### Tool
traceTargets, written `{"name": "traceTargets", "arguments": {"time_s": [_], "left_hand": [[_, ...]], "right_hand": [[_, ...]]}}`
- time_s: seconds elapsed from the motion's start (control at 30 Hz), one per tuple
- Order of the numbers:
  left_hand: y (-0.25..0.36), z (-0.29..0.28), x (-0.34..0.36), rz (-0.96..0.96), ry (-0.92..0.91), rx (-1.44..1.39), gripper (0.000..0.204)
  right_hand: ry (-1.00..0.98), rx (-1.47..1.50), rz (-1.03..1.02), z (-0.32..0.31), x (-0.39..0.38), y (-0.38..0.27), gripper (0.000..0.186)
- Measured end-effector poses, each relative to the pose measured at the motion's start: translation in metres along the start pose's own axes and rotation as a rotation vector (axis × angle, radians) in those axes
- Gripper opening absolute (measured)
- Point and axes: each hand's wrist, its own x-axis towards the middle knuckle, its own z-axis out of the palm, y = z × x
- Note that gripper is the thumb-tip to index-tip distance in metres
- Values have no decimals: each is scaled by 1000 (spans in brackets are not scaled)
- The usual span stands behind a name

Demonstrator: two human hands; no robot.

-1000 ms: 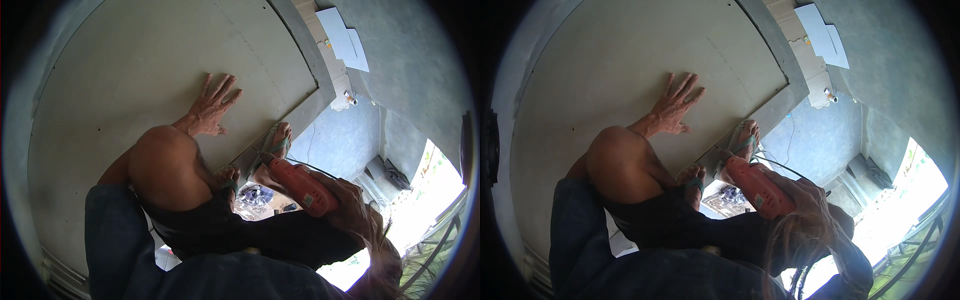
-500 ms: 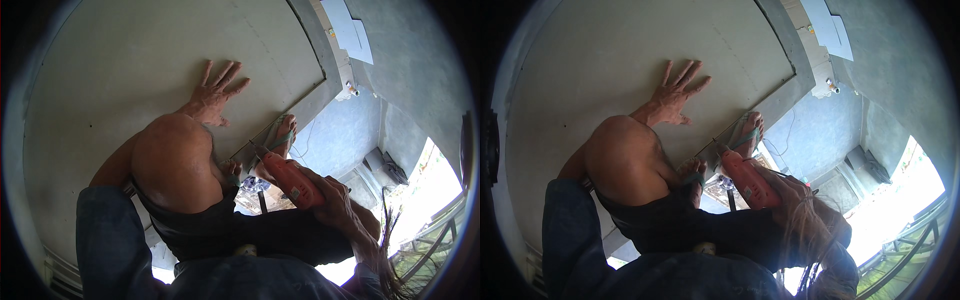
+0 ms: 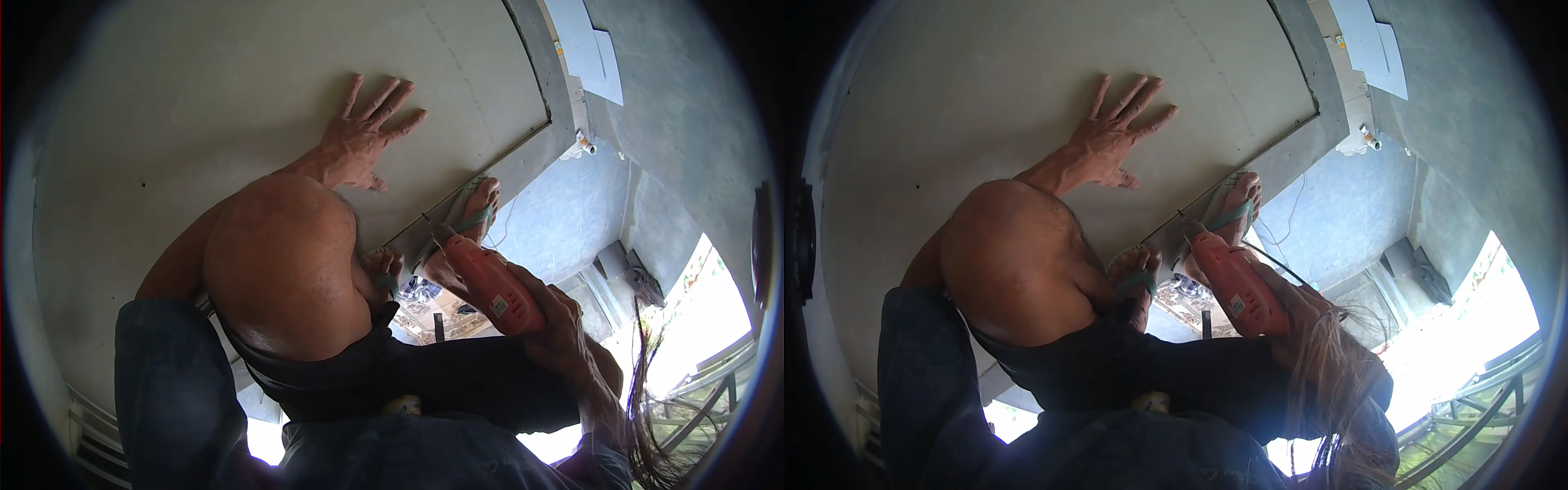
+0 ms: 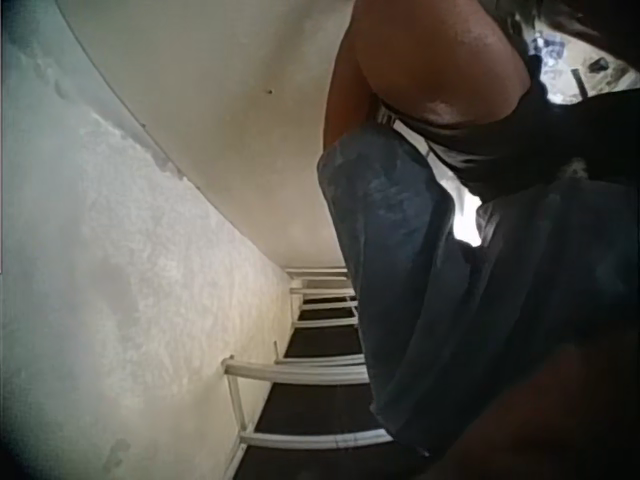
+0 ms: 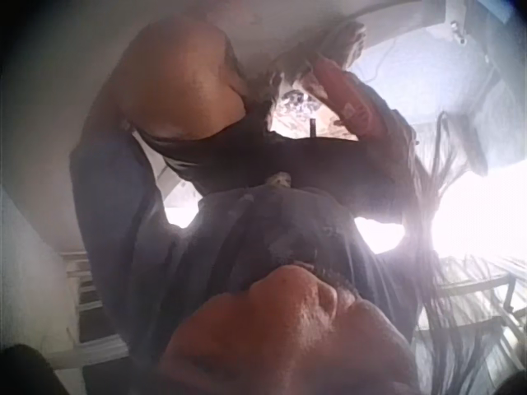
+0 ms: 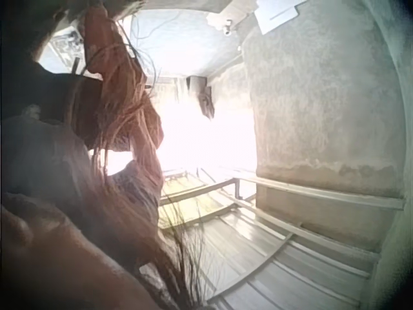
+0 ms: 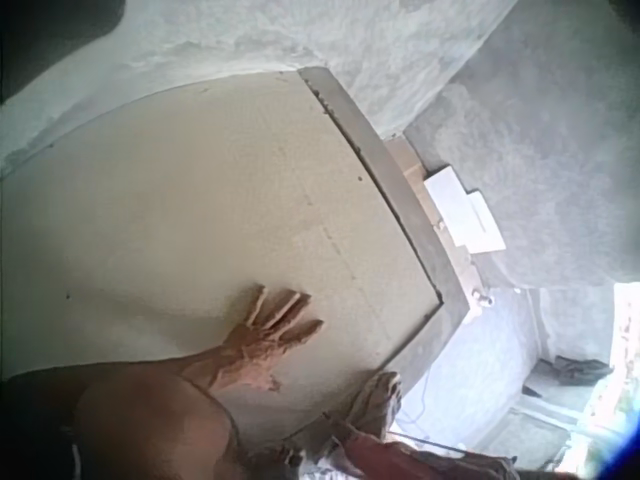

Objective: The person is drilling screws into a ceiling board using a power drill. They hold a screw against the board by hand and then use the power drill to drive it in, repeating this for multiple screws along the edge of the board.

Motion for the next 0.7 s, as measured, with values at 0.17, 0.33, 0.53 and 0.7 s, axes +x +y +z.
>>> {"name": "traceTargets", "arguments": {"time_s": [0.17, 0.33, 0.53, 0.7], "left_hand": [[6, -2, 16, 78, 51, -15, 132], [3, -1, 8, 47, 25, -8, 133], [2, 1, 8, 46, 44, -26, 133], [4, 2, 12, 52, 47, -21, 134]], "right_hand": [[101, 200, 176, 43, -54, 86, 70], [-45, 81, 53, 6, -6, 23, 72], [-66, 26, 121, 5, -9, 20, 72], [-47, 55, 64, 9, -8, 26, 73]]}}
